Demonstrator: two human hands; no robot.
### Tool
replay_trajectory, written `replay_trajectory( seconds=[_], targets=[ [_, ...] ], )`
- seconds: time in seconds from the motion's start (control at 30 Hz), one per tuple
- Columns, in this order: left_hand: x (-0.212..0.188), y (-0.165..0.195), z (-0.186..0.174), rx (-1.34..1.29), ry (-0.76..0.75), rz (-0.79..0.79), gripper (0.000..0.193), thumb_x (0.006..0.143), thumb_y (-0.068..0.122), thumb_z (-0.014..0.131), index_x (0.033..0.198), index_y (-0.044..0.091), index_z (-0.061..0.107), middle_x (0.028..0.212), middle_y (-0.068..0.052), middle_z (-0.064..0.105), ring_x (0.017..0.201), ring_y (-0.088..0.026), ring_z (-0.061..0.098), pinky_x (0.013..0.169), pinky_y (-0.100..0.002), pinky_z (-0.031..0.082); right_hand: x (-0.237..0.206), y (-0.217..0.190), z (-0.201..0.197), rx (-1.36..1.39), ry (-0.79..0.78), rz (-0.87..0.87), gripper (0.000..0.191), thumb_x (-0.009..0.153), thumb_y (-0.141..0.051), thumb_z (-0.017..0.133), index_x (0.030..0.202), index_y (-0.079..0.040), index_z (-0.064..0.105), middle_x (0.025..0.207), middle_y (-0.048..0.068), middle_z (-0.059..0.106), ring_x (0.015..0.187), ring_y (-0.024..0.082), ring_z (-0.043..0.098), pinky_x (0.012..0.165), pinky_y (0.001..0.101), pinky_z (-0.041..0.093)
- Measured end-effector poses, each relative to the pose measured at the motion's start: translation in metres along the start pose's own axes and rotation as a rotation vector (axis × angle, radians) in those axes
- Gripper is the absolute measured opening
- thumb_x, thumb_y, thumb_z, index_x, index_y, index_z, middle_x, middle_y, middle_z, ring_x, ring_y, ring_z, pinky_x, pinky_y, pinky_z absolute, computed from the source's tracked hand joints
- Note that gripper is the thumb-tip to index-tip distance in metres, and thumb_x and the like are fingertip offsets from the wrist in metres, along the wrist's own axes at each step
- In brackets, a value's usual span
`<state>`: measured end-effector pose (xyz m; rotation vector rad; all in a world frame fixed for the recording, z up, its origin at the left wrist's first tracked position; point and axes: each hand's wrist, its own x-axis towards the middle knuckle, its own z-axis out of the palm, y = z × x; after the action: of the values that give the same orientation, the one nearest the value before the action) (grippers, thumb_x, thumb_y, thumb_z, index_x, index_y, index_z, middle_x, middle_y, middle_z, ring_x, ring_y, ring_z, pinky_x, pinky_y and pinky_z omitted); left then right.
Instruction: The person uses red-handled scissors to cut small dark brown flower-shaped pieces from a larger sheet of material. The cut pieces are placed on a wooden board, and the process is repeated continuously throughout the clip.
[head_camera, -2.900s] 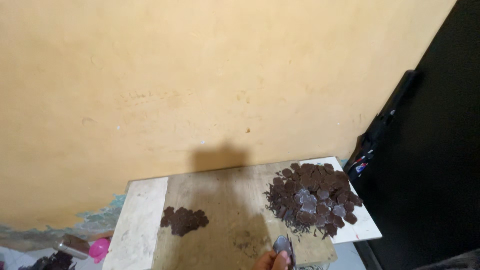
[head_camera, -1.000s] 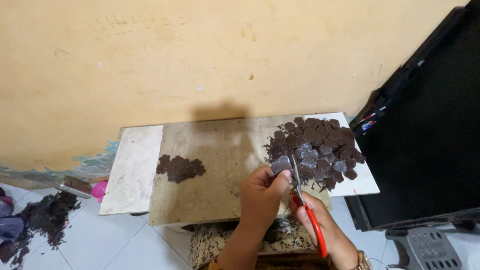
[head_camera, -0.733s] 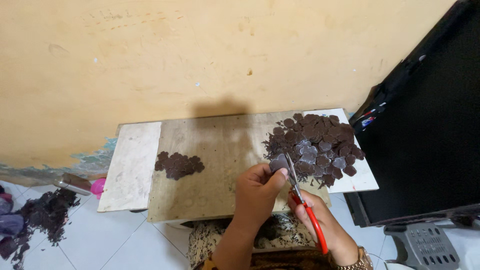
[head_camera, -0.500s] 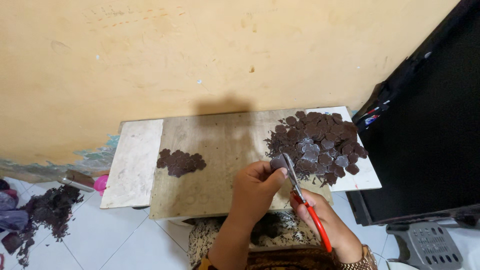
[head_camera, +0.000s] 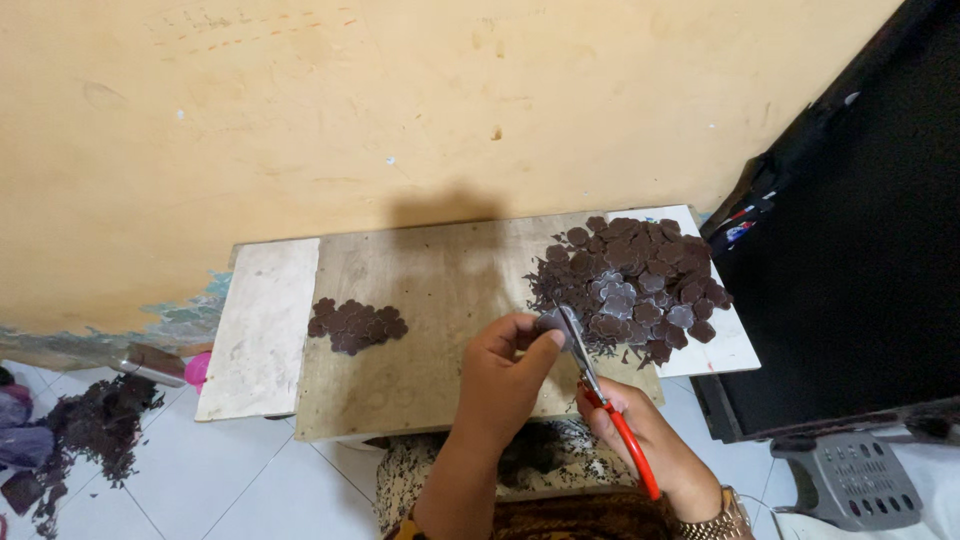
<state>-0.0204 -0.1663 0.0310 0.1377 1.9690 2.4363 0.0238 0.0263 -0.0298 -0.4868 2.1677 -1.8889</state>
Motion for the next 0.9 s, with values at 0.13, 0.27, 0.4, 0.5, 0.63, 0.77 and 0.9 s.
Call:
replay_trajectory(
  seconds=[0.13,0.27,0.4,0.5,0.63,0.77,0.9],
  targets=[
    [0.001,-0.006,-0.001,-0.118,-0.068,0.022,0.009,0.090,0.006,0.074,0.097,0.000,0.071,0.085,-0.002,0.074,0.076,-0.007,0.067,0.069,-0.022,0.054,-0.004,-0.011,0.001,0.071,-0.018,-0.017,0.058,0.097,-0.065,0.049,0.089,-0.007,0.052,0.073,-0.002,0.043,0.067,0.012,0.042,0.058,0.0273,0.038],
    [0.001,-0.012,-0.003,-0.147,-0.104,-0.041,0.009,0.090,0.003,0.075,0.096,-0.001,0.070,0.084,-0.003,0.072,0.076,-0.008,0.065,0.068,-0.023,0.053,-0.005,-0.021,0.001,0.100,-0.061,-0.084,0.064,0.099,-0.069,0.044,0.092,-0.006,0.052,0.077,-0.001,0.044,0.071,0.013,0.043,0.063,0.0275,0.039],
    [0.002,-0.015,-0.003,-0.206,-0.121,-0.020,0.009,0.091,0.003,0.074,0.098,-0.001,0.069,0.087,-0.004,0.072,0.078,-0.008,0.066,0.072,-0.024,0.055,-0.003,-0.023,0.003,0.084,-0.055,-0.056,0.065,0.098,-0.070,0.043,0.091,-0.006,0.052,0.076,0.000,0.044,0.069,0.013,0.042,0.061,0.0279,0.039],
    [0.002,-0.015,0.000,-0.271,-0.129,-0.028,0.010,0.090,0.004,0.073,0.097,-0.001,0.068,0.088,-0.004,0.072,0.079,-0.009,0.068,0.075,-0.025,0.058,-0.002,-0.019,0.004,0.078,-0.034,-0.035,0.064,0.098,-0.069,0.044,0.089,-0.006,0.053,0.073,0.000,0.043,0.067,0.013,0.042,0.059,0.0281,0.037],
    [0.003,-0.013,0.002,-0.273,-0.125,-0.051,0.009,0.089,0.004,0.072,0.096,-0.001,0.068,0.088,-0.006,0.073,0.079,-0.011,0.069,0.074,-0.026,0.058,0.001,-0.016,0.005,0.056,0.011,-0.010,0.064,0.097,-0.069,0.044,0.087,-0.007,0.053,0.071,0.000,0.042,0.065,0.013,0.041,0.058,0.0283,0.037],
    [0.004,-0.012,0.008,-0.282,-0.088,-0.068,0.010,0.087,0.002,0.071,0.097,0.000,0.069,0.086,-0.006,0.072,0.076,-0.011,0.067,0.072,-0.026,0.056,0.003,-0.016,0.005,0.062,0.016,-0.022,0.066,0.097,-0.070,0.042,0.089,-0.006,0.054,0.073,0.001,0.045,0.065,0.014,0.042,0.058,0.0284,0.037],
    [0.005,-0.017,0.015,-0.283,-0.097,-0.142,0.006,0.087,0.004,0.069,0.093,0.003,0.067,0.084,-0.005,0.070,0.075,-0.011,0.066,0.071,-0.025,0.055,0.003,-0.019,0.007,0.054,0.013,-0.113,0.073,0.097,-0.072,0.039,0.111,-0.004,0.058,0.080,0.002,0.048,0.072,0.015,0.044,0.065,0.0289,0.041]
  ],
)
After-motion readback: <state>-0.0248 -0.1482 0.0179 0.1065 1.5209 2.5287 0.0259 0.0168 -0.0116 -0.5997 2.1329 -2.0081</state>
